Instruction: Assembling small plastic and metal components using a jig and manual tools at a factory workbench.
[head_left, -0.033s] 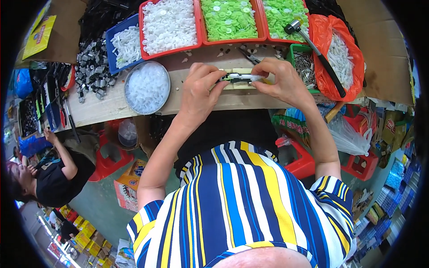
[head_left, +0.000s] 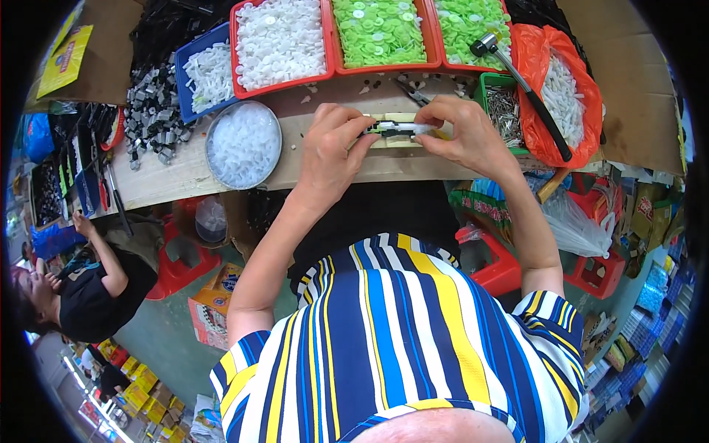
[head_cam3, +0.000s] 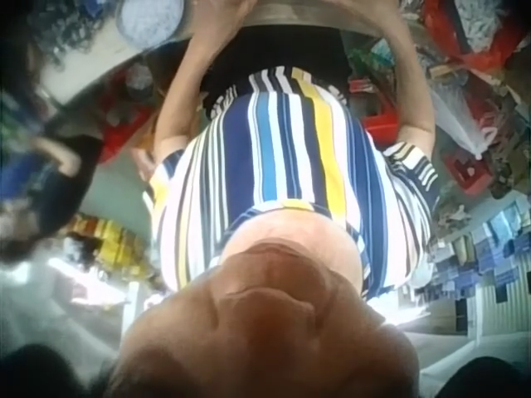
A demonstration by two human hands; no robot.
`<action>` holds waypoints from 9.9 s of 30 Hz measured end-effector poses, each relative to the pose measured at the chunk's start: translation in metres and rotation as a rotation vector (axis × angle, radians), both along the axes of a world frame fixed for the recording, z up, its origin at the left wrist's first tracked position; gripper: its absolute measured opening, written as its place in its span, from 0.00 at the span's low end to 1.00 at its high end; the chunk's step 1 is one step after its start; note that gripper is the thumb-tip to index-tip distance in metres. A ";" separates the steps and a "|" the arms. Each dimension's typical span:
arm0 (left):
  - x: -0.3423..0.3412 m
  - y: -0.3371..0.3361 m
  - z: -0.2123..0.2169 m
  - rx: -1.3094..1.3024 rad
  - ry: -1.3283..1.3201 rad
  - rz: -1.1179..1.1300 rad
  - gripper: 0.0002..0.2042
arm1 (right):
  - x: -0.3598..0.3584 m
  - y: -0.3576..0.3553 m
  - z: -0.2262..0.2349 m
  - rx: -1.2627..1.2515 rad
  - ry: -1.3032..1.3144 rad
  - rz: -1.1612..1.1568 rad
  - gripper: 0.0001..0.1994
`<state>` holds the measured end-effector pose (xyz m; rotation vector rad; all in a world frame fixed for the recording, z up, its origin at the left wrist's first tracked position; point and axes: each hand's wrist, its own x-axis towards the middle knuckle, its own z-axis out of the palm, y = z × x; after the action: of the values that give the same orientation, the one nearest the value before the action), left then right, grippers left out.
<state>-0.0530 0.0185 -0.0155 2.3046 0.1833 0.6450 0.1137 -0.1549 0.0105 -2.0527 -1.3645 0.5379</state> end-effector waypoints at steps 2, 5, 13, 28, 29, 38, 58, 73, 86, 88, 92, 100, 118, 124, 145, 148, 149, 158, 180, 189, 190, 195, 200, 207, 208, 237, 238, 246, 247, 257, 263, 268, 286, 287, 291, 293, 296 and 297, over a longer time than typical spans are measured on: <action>0.003 0.000 -0.002 0.016 -0.011 -0.004 0.10 | -0.001 0.002 -0.003 0.019 -0.026 0.018 0.11; 0.010 -0.001 -0.006 0.038 -0.032 -0.014 0.09 | -0.003 0.004 -0.006 0.049 -0.052 0.029 0.11; 0.022 -0.003 -0.014 0.112 -0.035 -0.078 0.07 | -0.011 0.000 -0.014 0.096 0.040 -0.073 0.11; 0.018 -0.008 -0.010 0.113 -0.010 -0.067 0.07 | 0.007 -0.009 0.000 0.233 0.098 -0.101 0.16; 0.018 -0.008 -0.008 0.112 -0.008 -0.068 0.07 | 0.020 -0.001 0.014 0.261 0.002 -0.072 0.14; 0.020 -0.005 -0.006 0.069 0.018 -0.076 0.09 | 0.232 0.122 0.003 0.024 -0.623 -0.217 0.11; 0.014 0.005 -0.001 0.026 0.054 -0.109 0.11 | 0.302 0.113 0.001 -0.157 -0.925 0.078 0.19; 0.013 0.001 0.006 0.071 0.015 -0.077 0.11 | 0.199 0.099 0.058 0.101 -0.813 0.148 0.17; 0.020 0.014 0.033 -1.312 -0.107 0.072 0.17 | 0.027 0.077 0.043 0.398 0.541 0.046 0.17; 0.016 0.018 0.023 -1.423 -0.065 0.030 0.16 | 0.009 0.070 0.036 0.371 0.679 0.010 0.18; 0.010 0.021 0.017 -1.536 -0.016 0.050 0.10 | 0.000 0.052 0.021 0.442 0.579 -0.058 0.22; -0.004 0.018 0.016 -1.263 0.108 0.135 0.10 | -0.004 0.009 0.011 0.322 -0.002 -0.025 0.18; -0.033 0.021 0.011 -0.484 0.084 0.344 0.12 | -0.021 0.018 -0.020 0.150 -0.306 0.092 0.13; -0.033 0.018 0.013 -0.403 0.071 0.320 0.11 | -0.019 0.020 -0.013 0.158 -0.287 0.085 0.13; 0.000 -0.007 -0.016 0.426 -0.044 -0.117 0.11 | 0.005 0.005 -0.009 0.371 -0.373 -0.076 0.14; 0.002 -0.004 -0.013 0.488 -0.048 -0.138 0.12 | 0.048 -0.021 0.006 0.195 -0.723 -0.369 0.12; 0.003 -0.004 -0.012 0.498 -0.035 -0.140 0.11 | 0.060 -0.031 0.007 0.107 -0.856 -0.447 0.11; 0.005 -0.009 -0.011 0.593 0.018 -0.150 0.10 | 0.084 -0.063 0.017 -0.020 -0.622 -0.434 0.09; 0.007 -0.007 -0.017 0.645 -0.020 -0.162 0.06 | -0.055 -0.044 0.007 0.323 -0.465 -0.181 0.22; 0.000 -0.014 -0.020 0.641 0.026 -0.112 0.09 | -0.059 -0.042 0.008 -0.157 -0.399 -0.174 0.19; 0.000 -0.017 -0.020 0.642 0.026 -0.106 0.09 | -0.057 -0.040 0.014 -0.190 -0.403 -0.173 0.18; -0.019 -0.035 -0.028 0.514 -0.030 -0.049 0.17 | -0.063 -0.021 0.061 0.410 -0.399 -0.153 0.26; -0.019 -0.043 -0.036 0.544 -0.053 -0.025 0.17 | -0.058 -0.002 0.010 -0.064 -0.497 0.009 0.26; -0.024 -0.044 -0.039 0.568 -0.104 -0.015 0.16 | -0.060 0.011 0.016 0.518 -0.481 -0.039 0.24; -0.023 -0.044 -0.040 0.547 -0.098 -0.017 0.16 | -0.060 0.001 0.006 0.056 -0.449 -0.020 0.22; -0.005 -0.029 -0.036 0.523 -0.064 -0.028 0.16 | -0.057 -0.057 0.000 -0.038 -0.276 -0.354 0.16; -0.005 -0.028 -0.038 0.516 -0.075 -0.035 0.16 | -0.056 -0.057 0.011 0.063 -0.318 -0.363 0.17; -0.004 -0.028 -0.031 0.492 -0.074 -0.055 0.16 | -0.048 -0.071 -0.011 -0.025 -0.286 -0.356 0.16; -0.003 -0.028 -0.030 0.461 -0.069 -0.057 0.16 | -0.040 -0.074 -0.008 0.013 -0.261 -0.360 0.16; 0.013 -0.023 -0.015 0.334 -0.017 -0.063 0.18 | 0.079 -0.064 -0.012 0.005 -0.724 -0.539 0.15; 0.014 -0.019 -0.013 0.162 0.003 -0.066 0.18 | 0.069 -0.061 -0.010 0.150 -0.862 -0.557 0.15; 0.014 -0.006 0.009 -0.184 -0.071 -0.050 0.20 | 0.013 -0.059 -0.008 0.222 -0.615 -0.344 0.13; -0.005 -0.017 0.019 -0.866 0.012 -0.104 0.12 | -0.003 0.000 -0.038 -0.187 -0.676 -0.198 0.02; -0.006 -0.016 0.017 -0.867 0.011 -0.096 0.12 | -0.006 -0.006 -0.034 -0.057 -0.560 -0.200 0.03; -0.009 -0.015 0.011 -0.743 0.060 -0.062 0.12 | -0.031 -0.023 0.014 0.145 -0.155 -0.187 0.05; -0.010 -0.017 0.012 -0.715 0.078 -0.066 0.12 | -0.038 -0.025 0.018 0.235 -0.079 -0.148 0.07; -0.010 -0.021 0.018 -0.667 0.125 -0.086 0.12 | -0.044 -0.021 0.021 0.209 -0.293 -0.070 0.08; -0.009 -0.020 0.019 -0.648 0.122 -0.104 0.11 | -0.046 -0.019 0.020 0.215 -0.331 -0.070 0.07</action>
<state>-0.0624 -0.0018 0.0030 1.7116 0.2805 0.3247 0.0673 -0.1744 0.0307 -2.0628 -1.4562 0.0160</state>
